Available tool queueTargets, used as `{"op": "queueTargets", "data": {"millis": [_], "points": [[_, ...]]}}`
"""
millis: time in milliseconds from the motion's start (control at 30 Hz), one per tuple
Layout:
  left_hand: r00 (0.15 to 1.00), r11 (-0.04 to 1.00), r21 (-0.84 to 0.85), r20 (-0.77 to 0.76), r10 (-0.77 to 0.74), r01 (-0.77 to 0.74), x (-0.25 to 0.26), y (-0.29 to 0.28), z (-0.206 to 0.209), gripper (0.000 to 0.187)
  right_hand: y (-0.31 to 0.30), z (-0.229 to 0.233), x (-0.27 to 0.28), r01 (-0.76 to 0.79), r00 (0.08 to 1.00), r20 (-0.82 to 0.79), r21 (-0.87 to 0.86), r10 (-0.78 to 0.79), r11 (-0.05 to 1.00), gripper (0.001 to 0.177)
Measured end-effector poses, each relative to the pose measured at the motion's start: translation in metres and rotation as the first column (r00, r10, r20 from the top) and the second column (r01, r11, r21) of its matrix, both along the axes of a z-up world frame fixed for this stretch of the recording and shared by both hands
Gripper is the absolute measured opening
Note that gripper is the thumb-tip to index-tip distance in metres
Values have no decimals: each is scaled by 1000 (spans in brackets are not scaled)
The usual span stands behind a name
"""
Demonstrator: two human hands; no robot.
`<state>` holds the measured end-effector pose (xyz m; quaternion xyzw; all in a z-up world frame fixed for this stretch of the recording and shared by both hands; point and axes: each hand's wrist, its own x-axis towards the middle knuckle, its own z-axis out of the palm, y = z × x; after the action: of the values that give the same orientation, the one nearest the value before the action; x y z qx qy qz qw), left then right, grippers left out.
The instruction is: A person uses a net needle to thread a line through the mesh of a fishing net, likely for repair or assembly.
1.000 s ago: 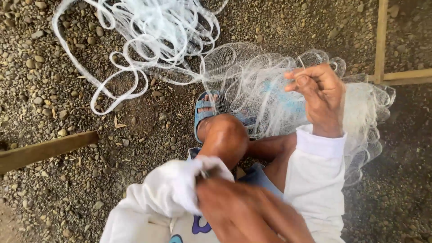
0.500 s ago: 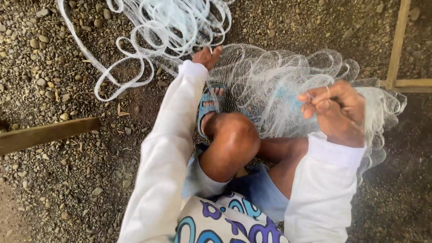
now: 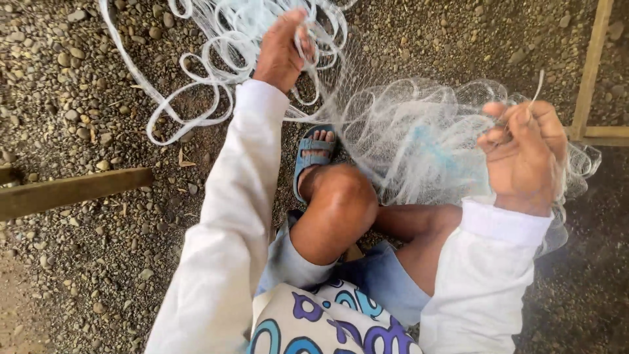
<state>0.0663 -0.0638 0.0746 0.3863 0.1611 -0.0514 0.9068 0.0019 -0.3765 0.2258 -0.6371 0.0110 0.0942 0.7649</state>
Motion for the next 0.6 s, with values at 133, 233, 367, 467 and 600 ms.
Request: {"op": "queueTargets", "data": {"millis": [133,233,367,467,600], "points": [[879,946,-284,398,263,-155,-67,8,108,11,6,2,18,66,993,-111,160,-49,985,8],[698,966,150,715,41,-211,-135,-21,167,9,2,-10,43,-47,985,-129,427,112,903,8],[827,683,700,498,-259,-208,-187,-66,161,15,11,-1,71,30,964,-251,420,84,907,6],[895,823,558,412,-169,-101,-202,-114,92,19,2,1,96,-50,967,-221,321,126,946,12],[891,347,927,37,-452,138,-215,-147,17,25,-19,-13,123,81,942,-336,254,10,964,10]]}}
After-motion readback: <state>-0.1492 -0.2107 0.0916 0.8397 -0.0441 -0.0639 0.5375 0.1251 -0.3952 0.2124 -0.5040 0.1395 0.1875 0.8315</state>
